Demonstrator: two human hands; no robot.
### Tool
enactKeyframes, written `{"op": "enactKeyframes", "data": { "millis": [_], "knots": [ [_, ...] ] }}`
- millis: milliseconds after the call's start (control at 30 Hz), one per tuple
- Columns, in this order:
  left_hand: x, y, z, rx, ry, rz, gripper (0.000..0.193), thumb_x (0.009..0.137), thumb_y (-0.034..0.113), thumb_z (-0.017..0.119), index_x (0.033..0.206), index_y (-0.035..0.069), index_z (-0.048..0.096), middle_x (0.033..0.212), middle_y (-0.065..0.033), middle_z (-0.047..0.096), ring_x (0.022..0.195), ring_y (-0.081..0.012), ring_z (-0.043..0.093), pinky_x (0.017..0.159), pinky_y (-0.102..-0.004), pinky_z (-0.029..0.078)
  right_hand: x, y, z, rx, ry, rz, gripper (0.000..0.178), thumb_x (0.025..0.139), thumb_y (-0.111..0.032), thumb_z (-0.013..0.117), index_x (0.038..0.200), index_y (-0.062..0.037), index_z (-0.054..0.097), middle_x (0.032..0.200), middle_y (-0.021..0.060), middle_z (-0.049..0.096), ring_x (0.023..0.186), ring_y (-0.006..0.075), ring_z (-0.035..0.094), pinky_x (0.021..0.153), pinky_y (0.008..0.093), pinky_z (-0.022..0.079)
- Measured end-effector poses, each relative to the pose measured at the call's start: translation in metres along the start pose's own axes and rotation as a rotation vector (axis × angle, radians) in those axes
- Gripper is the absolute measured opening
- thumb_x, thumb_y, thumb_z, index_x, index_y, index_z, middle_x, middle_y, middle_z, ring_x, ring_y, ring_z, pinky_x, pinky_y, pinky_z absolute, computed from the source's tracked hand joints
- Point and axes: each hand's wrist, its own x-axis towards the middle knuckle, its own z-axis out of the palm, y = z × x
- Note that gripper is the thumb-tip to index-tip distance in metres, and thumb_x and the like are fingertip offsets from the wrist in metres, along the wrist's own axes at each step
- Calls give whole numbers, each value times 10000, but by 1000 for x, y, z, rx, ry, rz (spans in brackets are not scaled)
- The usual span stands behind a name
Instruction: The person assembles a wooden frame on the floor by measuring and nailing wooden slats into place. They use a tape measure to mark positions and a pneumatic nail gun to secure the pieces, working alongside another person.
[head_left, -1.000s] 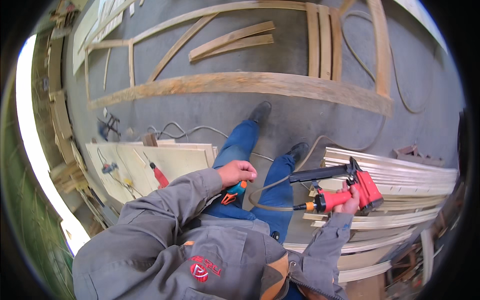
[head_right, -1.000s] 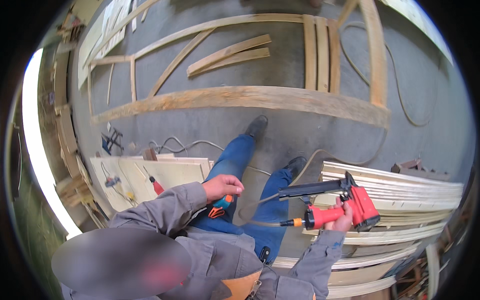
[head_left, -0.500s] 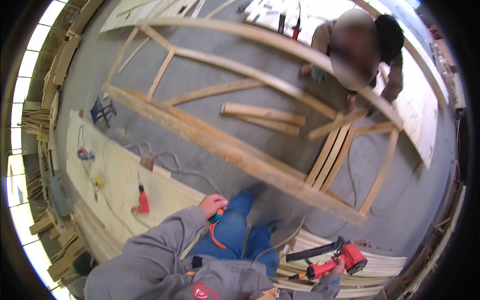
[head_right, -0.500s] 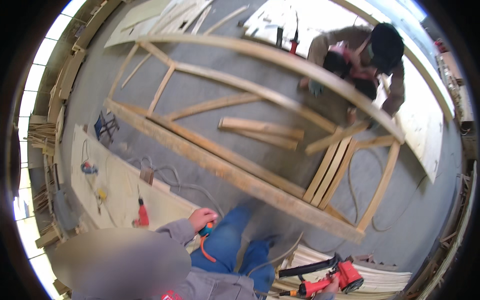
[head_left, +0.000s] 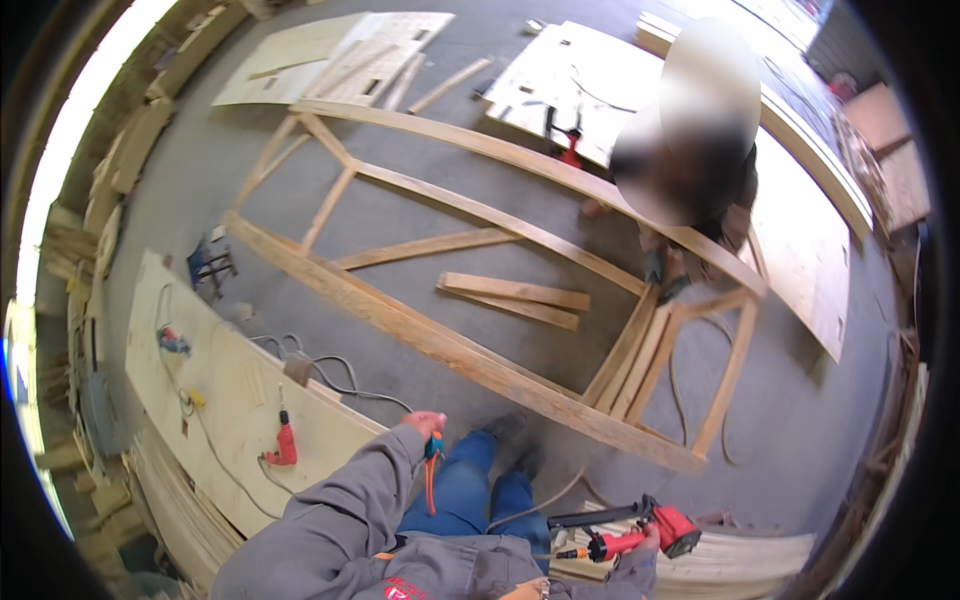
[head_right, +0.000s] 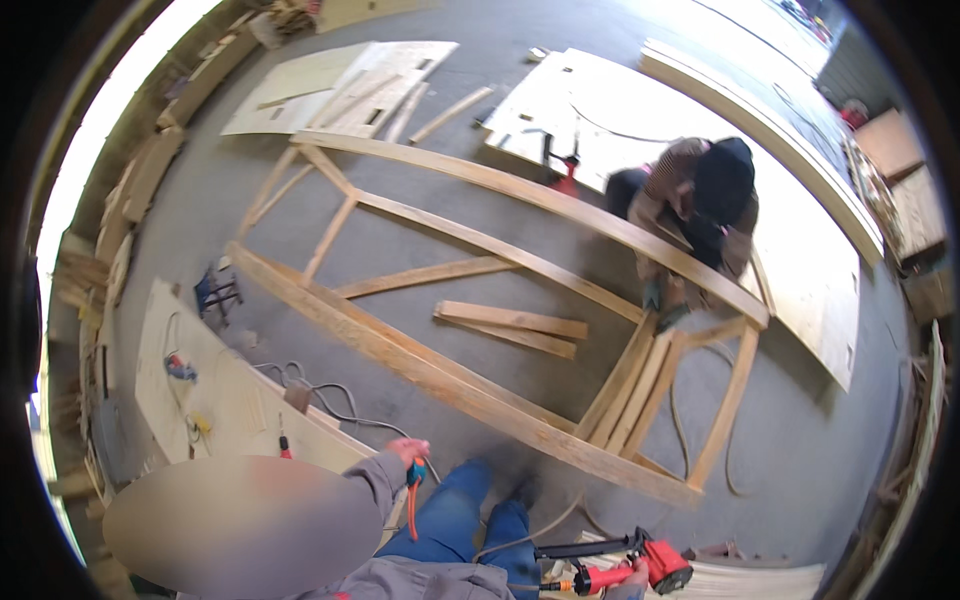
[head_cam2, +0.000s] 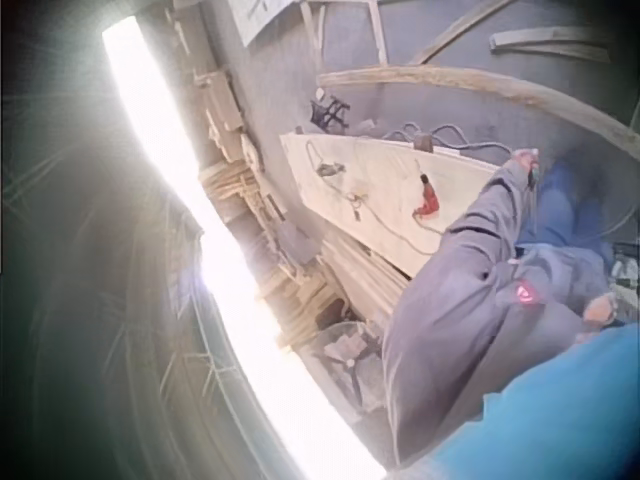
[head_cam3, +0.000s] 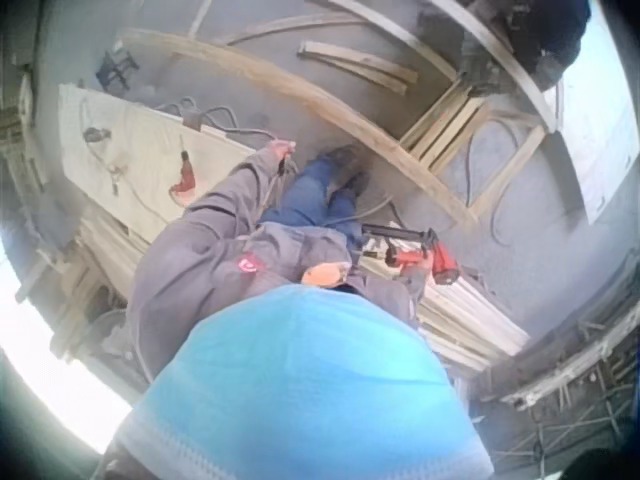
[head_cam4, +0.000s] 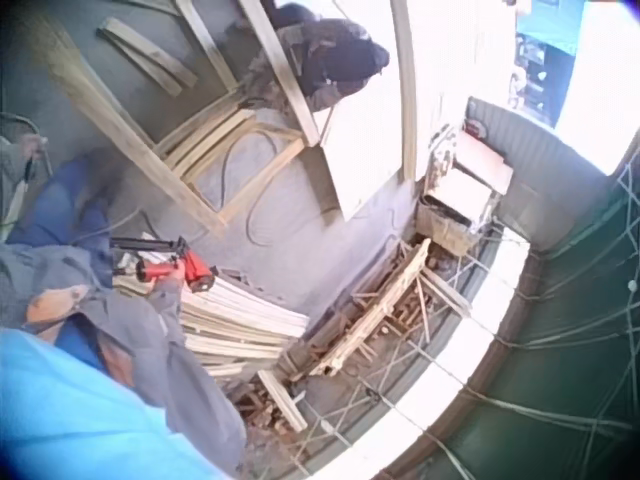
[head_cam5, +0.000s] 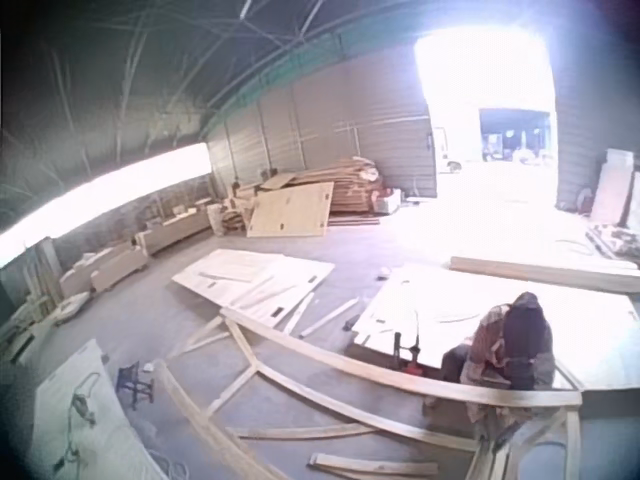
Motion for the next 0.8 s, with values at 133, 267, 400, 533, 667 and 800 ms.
{"op": "enactKeyframes", "data": {
  "millis": [133, 267, 400, 533, 667, 800],
  "knots": [
    [-30, -15, -13, 97, 5, -83, 283, 895, 262, 776, 970, -9, 741, 894, -84, 751, 764, -166, 692, 740, -313, 561, 46, -6, -2, -64, -202, 4, 229, 909, -364, 582, 976, -148, 548, 691, 37, 533, 570, 217, 523, 506, 367, 490],
    [-53, -21, -12, 29, -154, 2, 278, 933, 251, 727, 982, -23, 731, 906, -107, 753, 798, -164, 688, 766, -316, 548, 82, -65, -77, 23, -266, -131, 227, 907, -374, 599, 950, -157, 549, 626, 14, 495, 509, 222, 515, 497, 377, 499],
    [-66, -23, -36, 107, -142, 68, 274, 959, 224, 679, 998, -45, 718, 891, -138, 749, 770, -200, 684, 720, -349, 556, -12, -121, -32, 76, 4, -213, 249, 877, -239, 711, 1025, -75, 596, 709, 93, 527, 604, 279, 581, 576, 488, 563],
    [-58, 13, -43, 174, -154, 13, 253, 966, 202, 667, 992, -49, 684, 875, -147, 739, 751, -219, 687, 693, -363, 562, -61, -152, -19, 117, -57, -120, 245, 886, -254, 711, 977, -70, 577, 724, 84, 551, 580, 256, 571, 555, 469, 543],
    [-35, 21, -13, 112, -240, -20, 270, 940, 156, 711, 1064, -71, 635, 877, -160, 725, 743, -259, 703, 674, -396, 574, -63, -169, -48, 253, -33, -344, 176, 898, -201, 673, 966, -44, 632, 673, 88, 569, 539, 243, 576, 502, 443, 549],
    [-34, 46, 6, 208, -350, 9, 302, 929, 180, 730, 1059, -73, 629, 857, -167, 713, 766, -266, 706, 665, -404, 572, -82, -209, -84, 470, -22, -358, 179, 908, -199, 666, 988, -53, 599, 694, 77, 564, 554, 226, 569, 518, 415, 536]
  ]
}}
